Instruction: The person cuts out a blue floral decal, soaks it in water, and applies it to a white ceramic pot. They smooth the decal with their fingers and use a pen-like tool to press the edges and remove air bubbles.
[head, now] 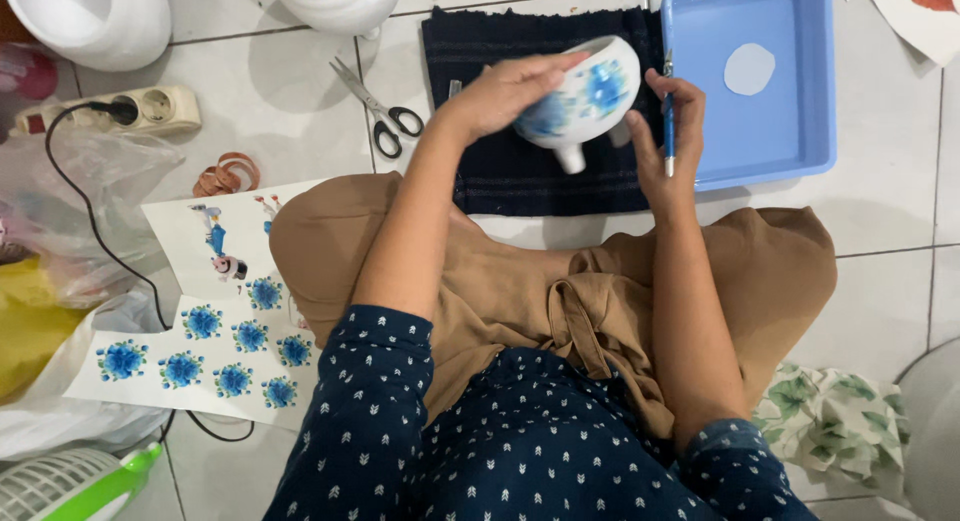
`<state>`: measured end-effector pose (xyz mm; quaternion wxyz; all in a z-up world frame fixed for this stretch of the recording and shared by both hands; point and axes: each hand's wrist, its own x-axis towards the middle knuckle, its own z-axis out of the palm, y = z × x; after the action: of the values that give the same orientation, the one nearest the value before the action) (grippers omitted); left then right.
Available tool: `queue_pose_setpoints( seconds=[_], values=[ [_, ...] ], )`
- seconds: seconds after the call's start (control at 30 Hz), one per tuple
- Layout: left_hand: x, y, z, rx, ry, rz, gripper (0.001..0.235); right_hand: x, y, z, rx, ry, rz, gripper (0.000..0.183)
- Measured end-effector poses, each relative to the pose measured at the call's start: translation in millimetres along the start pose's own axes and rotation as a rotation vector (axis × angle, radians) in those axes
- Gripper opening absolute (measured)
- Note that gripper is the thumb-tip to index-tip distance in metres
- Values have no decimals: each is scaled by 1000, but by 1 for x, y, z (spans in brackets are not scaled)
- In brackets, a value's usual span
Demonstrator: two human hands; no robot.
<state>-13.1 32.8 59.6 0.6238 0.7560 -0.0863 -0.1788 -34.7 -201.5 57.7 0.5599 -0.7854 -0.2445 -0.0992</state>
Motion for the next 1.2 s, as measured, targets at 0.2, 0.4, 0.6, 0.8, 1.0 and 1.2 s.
queue_pose_setpoints(
  seconds=[0.2, 0.4, 0.6, 0.8, 1.0, 1.2],
  values=[
    [11, -20, 19, -35, -148, 136, 44, -1, 6, 7, 103, -5, 76, 22],
    [16, -24, 27, -112, -43, 89, 40, -2, 2, 6, 116, 18, 90, 23],
    [11, -19, 8, -98, -159, 71, 41, -7, -5, 7, 109, 147, 76, 23],
    [9, -3, 19, -139, 22, -79, 27, -5, -20, 10, 39, 125, 99, 21],
    [8, -17, 13, -161, -17, -33, 49, -4, -23, 11, 16, 184, 81, 19],
    [13, -23, 10, -202, -50, -34, 50, -4, -20, 6, 349, 255, 235, 31]
  ],
)
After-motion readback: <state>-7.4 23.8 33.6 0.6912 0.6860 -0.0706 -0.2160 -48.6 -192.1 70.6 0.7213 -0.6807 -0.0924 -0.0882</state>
